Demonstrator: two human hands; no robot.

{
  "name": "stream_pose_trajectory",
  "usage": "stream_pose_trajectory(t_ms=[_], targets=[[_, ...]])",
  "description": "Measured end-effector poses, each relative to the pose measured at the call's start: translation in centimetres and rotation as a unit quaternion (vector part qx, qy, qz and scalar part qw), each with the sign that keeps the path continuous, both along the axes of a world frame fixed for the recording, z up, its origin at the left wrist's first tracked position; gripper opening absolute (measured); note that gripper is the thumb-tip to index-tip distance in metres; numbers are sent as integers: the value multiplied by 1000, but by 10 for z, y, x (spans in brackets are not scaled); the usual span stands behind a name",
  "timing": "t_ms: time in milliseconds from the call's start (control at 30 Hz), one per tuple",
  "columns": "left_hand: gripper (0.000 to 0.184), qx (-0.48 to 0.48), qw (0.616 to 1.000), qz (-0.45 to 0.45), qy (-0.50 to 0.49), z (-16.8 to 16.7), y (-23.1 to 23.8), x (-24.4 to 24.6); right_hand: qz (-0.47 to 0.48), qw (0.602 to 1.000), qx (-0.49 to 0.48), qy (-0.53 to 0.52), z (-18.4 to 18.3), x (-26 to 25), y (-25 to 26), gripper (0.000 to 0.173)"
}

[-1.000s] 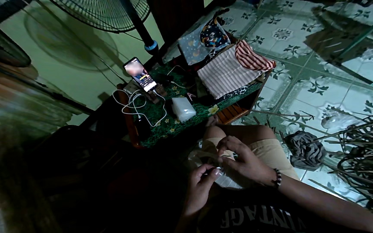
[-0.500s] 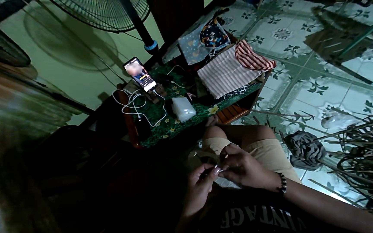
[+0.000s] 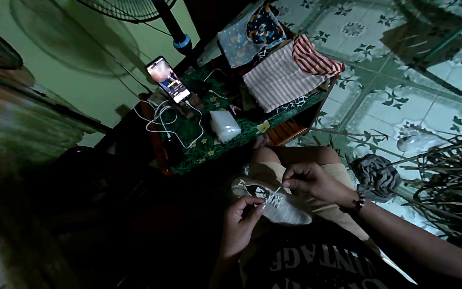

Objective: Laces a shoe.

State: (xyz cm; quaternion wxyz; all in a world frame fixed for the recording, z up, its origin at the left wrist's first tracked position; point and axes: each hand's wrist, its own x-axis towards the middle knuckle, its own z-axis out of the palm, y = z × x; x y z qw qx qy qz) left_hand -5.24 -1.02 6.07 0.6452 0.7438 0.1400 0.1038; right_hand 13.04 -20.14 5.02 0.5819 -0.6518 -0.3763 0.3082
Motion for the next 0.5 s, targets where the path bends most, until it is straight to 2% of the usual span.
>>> stream_pose_trajectory(t_ms=[200, 500], targets=[[6, 66, 997, 21, 19, 0, 17, -15, -20, 999, -35, -28, -15, 18, -5, 21], [4, 57, 994, -61, 71, -4, 30, -32, -77, 995, -63, -11, -34, 25, -7, 16]])
